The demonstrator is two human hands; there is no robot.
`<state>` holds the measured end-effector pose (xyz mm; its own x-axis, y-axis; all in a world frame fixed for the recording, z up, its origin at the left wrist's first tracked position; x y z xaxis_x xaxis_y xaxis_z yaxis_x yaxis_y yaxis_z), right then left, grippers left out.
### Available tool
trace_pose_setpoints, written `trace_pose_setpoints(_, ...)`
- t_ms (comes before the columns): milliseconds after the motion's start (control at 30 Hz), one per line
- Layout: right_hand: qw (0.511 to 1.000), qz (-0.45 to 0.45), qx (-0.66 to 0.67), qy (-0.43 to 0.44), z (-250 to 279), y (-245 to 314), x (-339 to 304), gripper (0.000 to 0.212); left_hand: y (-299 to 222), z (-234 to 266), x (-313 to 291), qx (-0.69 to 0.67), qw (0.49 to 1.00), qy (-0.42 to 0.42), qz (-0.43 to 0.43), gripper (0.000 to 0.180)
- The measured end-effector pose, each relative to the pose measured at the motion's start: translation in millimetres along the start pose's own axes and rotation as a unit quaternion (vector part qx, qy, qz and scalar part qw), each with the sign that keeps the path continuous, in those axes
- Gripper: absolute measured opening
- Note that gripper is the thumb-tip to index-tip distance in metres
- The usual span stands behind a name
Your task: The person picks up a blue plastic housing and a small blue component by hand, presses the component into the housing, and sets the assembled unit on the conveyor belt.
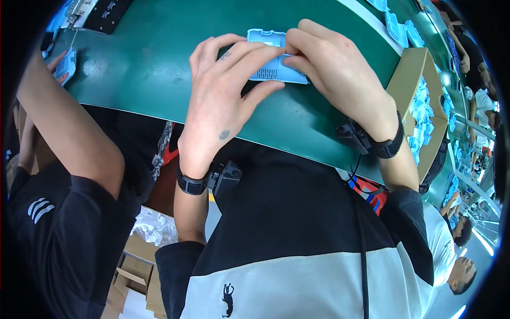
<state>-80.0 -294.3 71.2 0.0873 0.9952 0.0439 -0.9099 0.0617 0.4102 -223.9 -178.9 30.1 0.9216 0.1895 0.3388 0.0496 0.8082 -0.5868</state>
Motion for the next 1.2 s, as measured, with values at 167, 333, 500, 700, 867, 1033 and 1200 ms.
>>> trace_pose_setpoints(167, 0.997, -0.045, 0.001, -0.065, 16.9, 6.8, -30.0, 0.011, -6.5, -0.8, -5.4, 0.050, 0.999, 0.006, 0.000, 0.043)
trace_pose_setpoints(333, 0.932, -0.297, -0.004, -0.210, 91.0, -2.9, -130.2, 0.020, -14.8, -0.2, -9.5, 0.092, 0.996, 0.008, 0.006, 0.043)
trace_pose_setpoints(500, 0.845, -0.522, -0.053, -0.103, 91.8, -48.2, -221.8, 0.028, -14.7, 4.7, -0.6, 0.077, 0.996, 0.028, 0.032, 0.042)
trace_pose_setpoints(700, 0.896, -0.434, 0.094, -0.004, 57.5, -62.3, -213.3, 0.028, -9.9, 16.2, 20.7, 0.041, 0.995, 0.061, 0.063, 0.044)
trace_pose_setpoints(867, 0.913, -0.399, 0.081, 0.036, 46.9, -73.9, -220.8, 0.021, 13.4, 14.4, 74.1, 0.051, 0.995, 0.024, 0.077, 0.047)
trace_pose_setpoints(1033, 0.918, -0.390, 0.073, -0.017, 44.2, -77.2, -214.5, 0.014, 42.5, 5.7, 123.2, -0.202, 0.965, 0.130, 0.101, 0.046)
trace_pose_setpoints(1200, 0.905, -0.405, 0.066, -0.113, 45.1, -73.2, -209.3, 0.008, 158.4, 19.9, 177.8, -0.038, 0.994, -0.058, 0.080, 0.051)
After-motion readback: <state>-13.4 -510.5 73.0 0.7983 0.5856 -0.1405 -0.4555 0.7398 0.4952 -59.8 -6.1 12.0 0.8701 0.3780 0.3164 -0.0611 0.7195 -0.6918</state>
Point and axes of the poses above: each hand's wrist, its own x-axis towards the middle knuckle, its own z-axis out of the back of the hand, y = z × x, the point moved 4 cm from there along x, towards the middle knuckle, and after that the axes turned 10 degrees about y, right-handed, at the moved point
